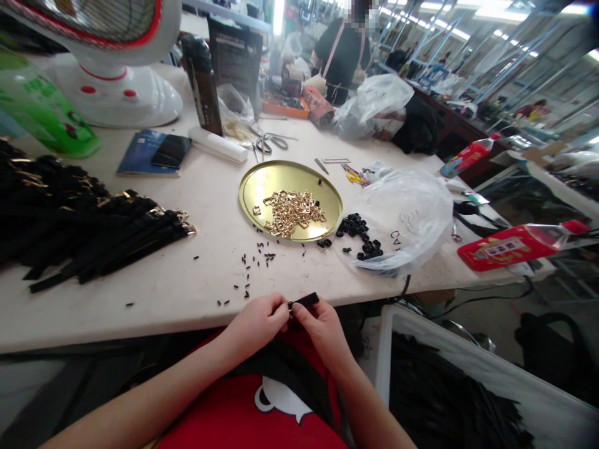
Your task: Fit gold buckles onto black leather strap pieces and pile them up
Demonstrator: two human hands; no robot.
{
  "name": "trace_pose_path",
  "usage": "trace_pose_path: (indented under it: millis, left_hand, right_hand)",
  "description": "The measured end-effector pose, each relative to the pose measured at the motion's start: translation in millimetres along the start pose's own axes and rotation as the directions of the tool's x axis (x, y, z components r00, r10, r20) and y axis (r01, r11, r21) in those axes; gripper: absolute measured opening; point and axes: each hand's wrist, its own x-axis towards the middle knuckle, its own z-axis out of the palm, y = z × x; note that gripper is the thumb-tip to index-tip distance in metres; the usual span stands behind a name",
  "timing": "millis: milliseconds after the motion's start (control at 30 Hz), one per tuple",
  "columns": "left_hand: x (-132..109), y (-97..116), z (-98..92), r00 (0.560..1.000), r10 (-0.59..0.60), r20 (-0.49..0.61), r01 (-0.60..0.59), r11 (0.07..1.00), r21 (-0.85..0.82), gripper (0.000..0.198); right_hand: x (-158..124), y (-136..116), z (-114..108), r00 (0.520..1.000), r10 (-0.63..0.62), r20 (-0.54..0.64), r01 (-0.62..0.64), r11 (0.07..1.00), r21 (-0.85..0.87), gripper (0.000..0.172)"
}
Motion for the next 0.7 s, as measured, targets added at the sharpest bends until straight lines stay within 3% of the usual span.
trace_pose_path:
  millis: [200,367,567,700]
  left_hand:
    - [-7.5,2.3,2.9,1.000,0.014,0.018,-0.013,0.998,-0.065,0.020]
    - [-6.8,4.5,-4.6,1.000,0.007,-0.005,-0.007,1.000,-0.016,0.020]
    - [12.2,1.4,-8.9,0.999,-0.038,0.037,0.040,0.998,-0.054,0.026]
    - [23.8,4.5,-5.1,0.997,0.069,0.018,-0.069,0.997,-0.030,0.032]
  right_hand:
    - [1.9,3.2,0.7,0.999,-0.028,0.021,0.029,0.999,-0.037,0.018]
    - [0.1,-0.4,6.9,0.958,-0.250,-0.140,0.183,0.909,-0.374,0.013]
    - [9.1,3.7,1.0,0.962,-0.267,-0.052,0.232,0.904,-0.358,0.015]
    - [15.7,4.9,-1.4,0.959,-0.281,-0.037,0.230,0.848,-0.478,0.014]
